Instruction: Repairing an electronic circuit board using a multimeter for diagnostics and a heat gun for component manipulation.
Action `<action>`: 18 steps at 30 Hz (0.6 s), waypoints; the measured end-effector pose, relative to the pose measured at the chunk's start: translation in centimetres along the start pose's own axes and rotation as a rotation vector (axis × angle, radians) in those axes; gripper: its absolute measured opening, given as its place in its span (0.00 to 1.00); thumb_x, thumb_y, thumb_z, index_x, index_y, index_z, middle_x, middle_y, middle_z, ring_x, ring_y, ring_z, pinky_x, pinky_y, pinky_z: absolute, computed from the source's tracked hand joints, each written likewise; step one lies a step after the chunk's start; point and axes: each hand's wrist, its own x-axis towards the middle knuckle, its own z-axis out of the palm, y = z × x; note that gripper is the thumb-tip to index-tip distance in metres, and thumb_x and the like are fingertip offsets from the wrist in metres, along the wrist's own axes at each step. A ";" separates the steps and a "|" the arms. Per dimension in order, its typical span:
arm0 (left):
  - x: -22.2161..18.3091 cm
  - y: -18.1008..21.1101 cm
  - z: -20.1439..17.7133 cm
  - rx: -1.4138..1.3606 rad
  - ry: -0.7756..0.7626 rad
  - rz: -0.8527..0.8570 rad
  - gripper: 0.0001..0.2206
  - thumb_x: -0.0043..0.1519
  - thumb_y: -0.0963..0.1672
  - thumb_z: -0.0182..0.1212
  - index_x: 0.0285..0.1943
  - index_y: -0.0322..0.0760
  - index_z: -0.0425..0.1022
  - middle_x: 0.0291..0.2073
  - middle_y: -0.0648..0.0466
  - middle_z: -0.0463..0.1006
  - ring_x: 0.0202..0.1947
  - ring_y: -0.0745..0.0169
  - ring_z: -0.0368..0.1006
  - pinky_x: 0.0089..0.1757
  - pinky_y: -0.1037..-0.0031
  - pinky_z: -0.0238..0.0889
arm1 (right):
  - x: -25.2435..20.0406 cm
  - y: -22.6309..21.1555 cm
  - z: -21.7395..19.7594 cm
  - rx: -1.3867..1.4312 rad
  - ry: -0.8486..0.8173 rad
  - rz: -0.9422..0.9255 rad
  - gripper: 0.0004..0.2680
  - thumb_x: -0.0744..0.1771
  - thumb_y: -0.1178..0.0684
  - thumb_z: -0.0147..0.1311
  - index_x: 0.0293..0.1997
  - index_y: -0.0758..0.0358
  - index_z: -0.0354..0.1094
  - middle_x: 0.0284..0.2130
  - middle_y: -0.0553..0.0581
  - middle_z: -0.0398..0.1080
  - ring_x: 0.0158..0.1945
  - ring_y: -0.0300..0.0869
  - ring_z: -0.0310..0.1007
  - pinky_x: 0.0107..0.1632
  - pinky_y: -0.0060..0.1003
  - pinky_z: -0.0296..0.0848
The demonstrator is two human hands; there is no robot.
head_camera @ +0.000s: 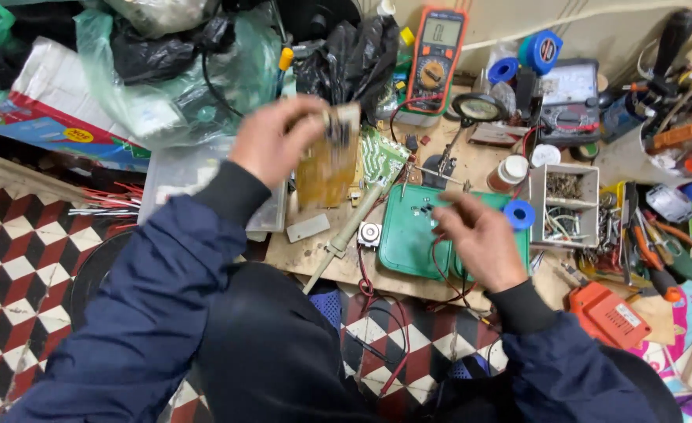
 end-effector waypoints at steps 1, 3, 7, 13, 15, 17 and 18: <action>-1.3 -1.9 1.7 -0.005 0.014 0.004 0.11 0.74 0.47 0.65 0.64 0.48 0.83 0.56 0.46 0.87 0.59 0.36 0.80 0.58 0.47 0.73 | 0.4 1.0 1.3 -0.010 0.000 -0.012 0.13 0.71 0.58 0.62 0.65 0.68 0.76 0.41 0.73 0.82 0.40 0.54 0.86 0.45 0.49 0.87; -3.6 -5.9 5.4 0.068 -0.128 -0.038 0.12 0.74 0.49 0.59 0.65 0.53 0.81 0.57 0.50 0.86 0.61 0.39 0.80 0.61 0.48 0.72 | 1.5 2.9 4.0 0.043 -0.063 0.053 0.12 0.71 0.56 0.63 0.62 0.69 0.78 0.40 0.74 0.84 0.38 0.54 0.87 0.44 0.49 0.88; -5.2 -10.4 11.2 0.125 -0.201 -0.111 0.13 0.77 0.51 0.53 0.68 0.57 0.76 0.57 0.51 0.82 0.62 0.43 0.79 0.63 0.52 0.71 | 4.6 4.5 8.8 0.090 -0.086 0.092 0.13 0.71 0.56 0.63 0.61 0.72 0.78 0.39 0.73 0.83 0.35 0.51 0.85 0.42 0.46 0.88; -3.1 -11.7 15.2 0.314 -0.409 -0.096 0.11 0.73 0.40 0.58 0.63 0.40 0.75 0.59 0.46 0.69 0.60 0.43 0.76 0.60 0.59 0.76 | 14.5 6.9 14.7 -0.427 -0.064 0.116 0.14 0.69 0.40 0.61 0.59 0.47 0.81 0.47 0.55 0.85 0.58 0.54 0.83 0.64 0.54 0.79; -2.4 -13.1 16.1 0.276 -0.417 -0.138 0.13 0.67 0.39 0.61 0.61 0.40 0.75 0.56 0.48 0.68 0.61 0.41 0.74 0.54 0.59 0.75 | 18.6 9.2 16.4 -0.482 -0.014 0.155 0.13 0.70 0.42 0.60 0.60 0.49 0.81 0.45 0.53 0.86 0.56 0.51 0.84 0.63 0.52 0.79; -1.9 -15.3 17.9 0.276 -0.399 -0.221 0.13 0.66 0.40 0.61 0.60 0.41 0.76 0.56 0.48 0.68 0.60 0.40 0.74 0.54 0.57 0.74 | 22.5 12.5 17.6 -0.513 -0.003 0.180 0.14 0.71 0.42 0.61 0.63 0.50 0.79 0.47 0.53 0.84 0.57 0.51 0.83 0.63 0.53 0.79; -1.6 -16.4 18.7 0.278 -0.376 -0.298 0.14 0.65 0.40 0.62 0.60 0.42 0.77 0.55 0.48 0.69 0.59 0.39 0.74 0.54 0.55 0.73 | 24.5 14.1 18.2 -0.543 0.013 0.199 0.16 0.71 0.42 0.61 0.65 0.51 0.77 0.49 0.54 0.83 0.58 0.52 0.82 0.63 0.54 0.79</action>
